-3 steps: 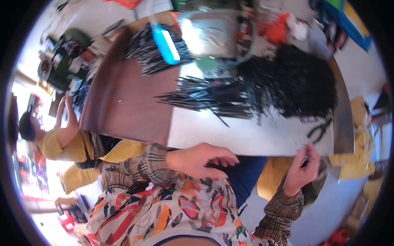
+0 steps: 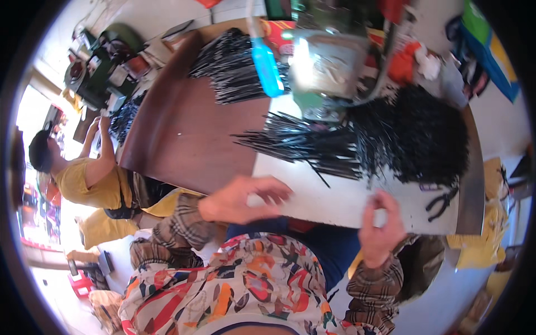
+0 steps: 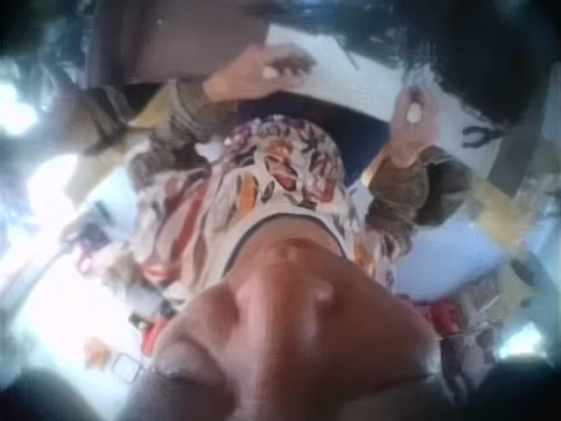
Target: The person straightens and aligns a pile of umbrella ribs on a table by hand, then joins components onto the ends of the ribs one by one using a tabletop machine.
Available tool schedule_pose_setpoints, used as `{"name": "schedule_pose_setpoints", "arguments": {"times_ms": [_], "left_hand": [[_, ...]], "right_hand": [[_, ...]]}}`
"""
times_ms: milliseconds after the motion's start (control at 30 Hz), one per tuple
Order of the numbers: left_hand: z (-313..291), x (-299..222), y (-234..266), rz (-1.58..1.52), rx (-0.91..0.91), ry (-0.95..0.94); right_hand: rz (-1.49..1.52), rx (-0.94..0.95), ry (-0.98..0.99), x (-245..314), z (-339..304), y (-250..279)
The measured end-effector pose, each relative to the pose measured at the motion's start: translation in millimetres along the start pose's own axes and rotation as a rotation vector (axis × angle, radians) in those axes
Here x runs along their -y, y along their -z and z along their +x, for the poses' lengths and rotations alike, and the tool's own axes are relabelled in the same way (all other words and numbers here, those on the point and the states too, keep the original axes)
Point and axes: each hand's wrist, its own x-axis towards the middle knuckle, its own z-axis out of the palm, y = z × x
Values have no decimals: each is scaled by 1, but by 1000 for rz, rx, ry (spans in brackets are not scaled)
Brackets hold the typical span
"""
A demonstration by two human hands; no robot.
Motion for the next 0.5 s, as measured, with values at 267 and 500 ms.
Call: {"name": "schedule_pose_setpoints", "arguments": {"times_ms": [267, 500], "left_hand": [[-57, 61, 135, 3, -858, 192], [7, 138, 226, -12, -1094, 304]], "right_hand": [[237, 922, 387, 107, 84, -156], [-31, 312, 282, 66, 157, -324]]}}
